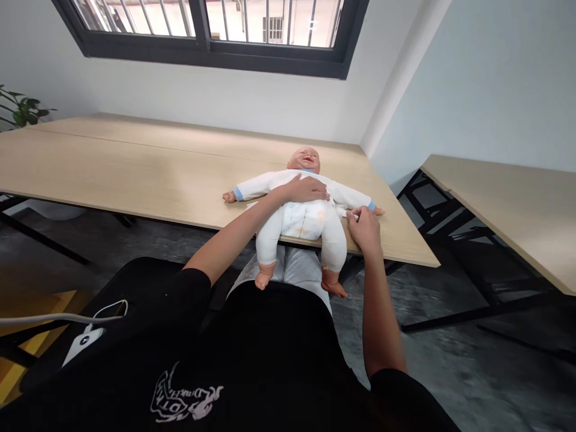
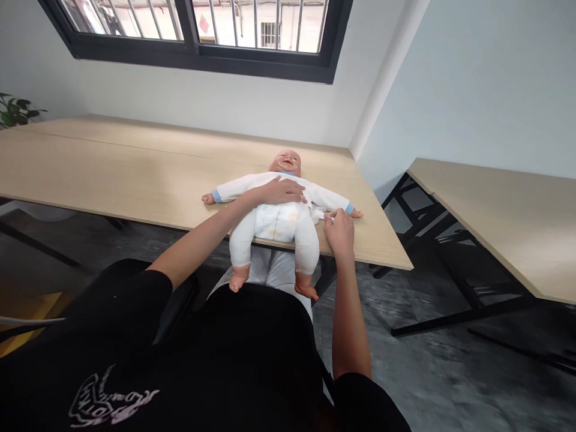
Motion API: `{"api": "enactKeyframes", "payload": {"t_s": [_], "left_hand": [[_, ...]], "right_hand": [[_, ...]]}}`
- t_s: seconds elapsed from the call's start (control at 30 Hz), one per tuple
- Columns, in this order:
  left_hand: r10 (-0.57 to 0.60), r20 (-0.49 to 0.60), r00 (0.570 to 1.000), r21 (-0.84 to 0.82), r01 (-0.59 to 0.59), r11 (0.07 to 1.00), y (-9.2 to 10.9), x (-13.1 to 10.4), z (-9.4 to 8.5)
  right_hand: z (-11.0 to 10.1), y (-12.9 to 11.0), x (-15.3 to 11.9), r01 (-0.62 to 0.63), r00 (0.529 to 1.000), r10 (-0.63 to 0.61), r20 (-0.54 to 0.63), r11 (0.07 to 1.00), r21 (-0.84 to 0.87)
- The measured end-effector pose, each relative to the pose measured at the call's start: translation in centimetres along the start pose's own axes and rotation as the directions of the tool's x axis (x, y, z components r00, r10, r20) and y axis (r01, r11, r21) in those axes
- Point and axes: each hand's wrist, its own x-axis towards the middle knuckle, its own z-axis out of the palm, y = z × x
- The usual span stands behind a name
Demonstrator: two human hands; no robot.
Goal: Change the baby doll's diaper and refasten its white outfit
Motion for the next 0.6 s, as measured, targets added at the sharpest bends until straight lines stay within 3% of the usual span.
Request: {"api": "enactKeyframes", "payload": {"t_s": [0.17,0.3,0.47,0.6], "left_hand": [[0.003,-0.016,1.000,-0.041,-0.004,0.999,-0.2,0.0,0.1],[-0.002,-0.040,0.999,-0.049,0.000,0.999,-0.5,0.1,0.2],[-0.037,-0.082,0.996,-0.002,0.037,0.999,-0.7,0.1,0.4],[-0.073,-0.106,0.992,0.015,0.075,0.997,-0.7,0.1,0.6]], "right_hand": [[-1.0,-2.0,1.4,-0.103,0.981,0.151,-0.117,0.933,0.344],[-1.2,-5.6,3.0,-0.140,0.976,0.204,-0.082,0.863,0.486],[0.0,-10.1,3.2,-0.070,0.995,0.092,-0.041,0.921,0.382],[1.0,-11.5,2.6,0.004,0.998,0.014,-0.066,0.964,0.265]]}}
